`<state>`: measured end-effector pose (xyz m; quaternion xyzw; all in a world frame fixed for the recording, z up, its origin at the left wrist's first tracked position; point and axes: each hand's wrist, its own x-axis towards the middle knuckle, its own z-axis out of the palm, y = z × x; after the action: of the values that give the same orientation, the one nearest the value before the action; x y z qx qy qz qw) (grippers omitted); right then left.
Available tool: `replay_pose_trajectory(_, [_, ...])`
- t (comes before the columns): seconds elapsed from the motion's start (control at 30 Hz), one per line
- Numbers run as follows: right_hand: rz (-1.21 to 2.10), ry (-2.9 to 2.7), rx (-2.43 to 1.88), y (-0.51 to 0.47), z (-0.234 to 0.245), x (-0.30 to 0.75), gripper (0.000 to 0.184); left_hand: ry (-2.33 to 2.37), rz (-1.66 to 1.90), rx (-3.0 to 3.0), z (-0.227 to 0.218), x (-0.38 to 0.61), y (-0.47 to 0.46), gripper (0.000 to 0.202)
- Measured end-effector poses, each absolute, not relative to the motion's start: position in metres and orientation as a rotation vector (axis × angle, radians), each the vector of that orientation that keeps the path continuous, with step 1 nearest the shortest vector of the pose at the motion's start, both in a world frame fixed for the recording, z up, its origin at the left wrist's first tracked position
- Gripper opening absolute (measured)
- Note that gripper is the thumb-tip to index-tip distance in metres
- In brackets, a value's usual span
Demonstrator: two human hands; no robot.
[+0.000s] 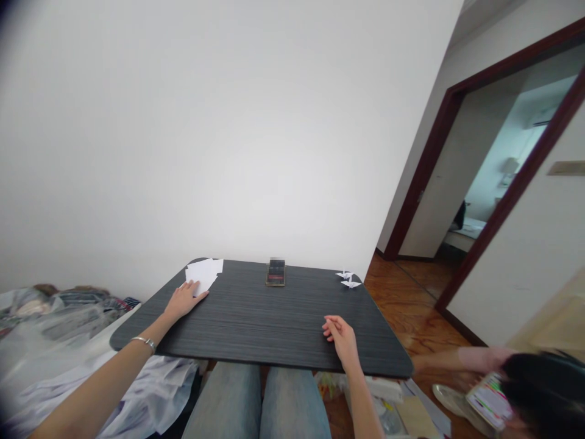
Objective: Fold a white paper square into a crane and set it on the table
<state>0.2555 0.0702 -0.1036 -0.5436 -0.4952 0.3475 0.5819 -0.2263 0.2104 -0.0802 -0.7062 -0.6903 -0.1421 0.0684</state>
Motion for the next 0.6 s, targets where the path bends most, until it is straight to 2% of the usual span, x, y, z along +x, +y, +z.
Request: replay_pose_trajectory(0.6, [0.812, -1.139, -1.277, 0.069, -0.100, 0.252, 0.032, -2.096, -0.440, -2.069, -0.067, -0.216, 0.194, 0.048])
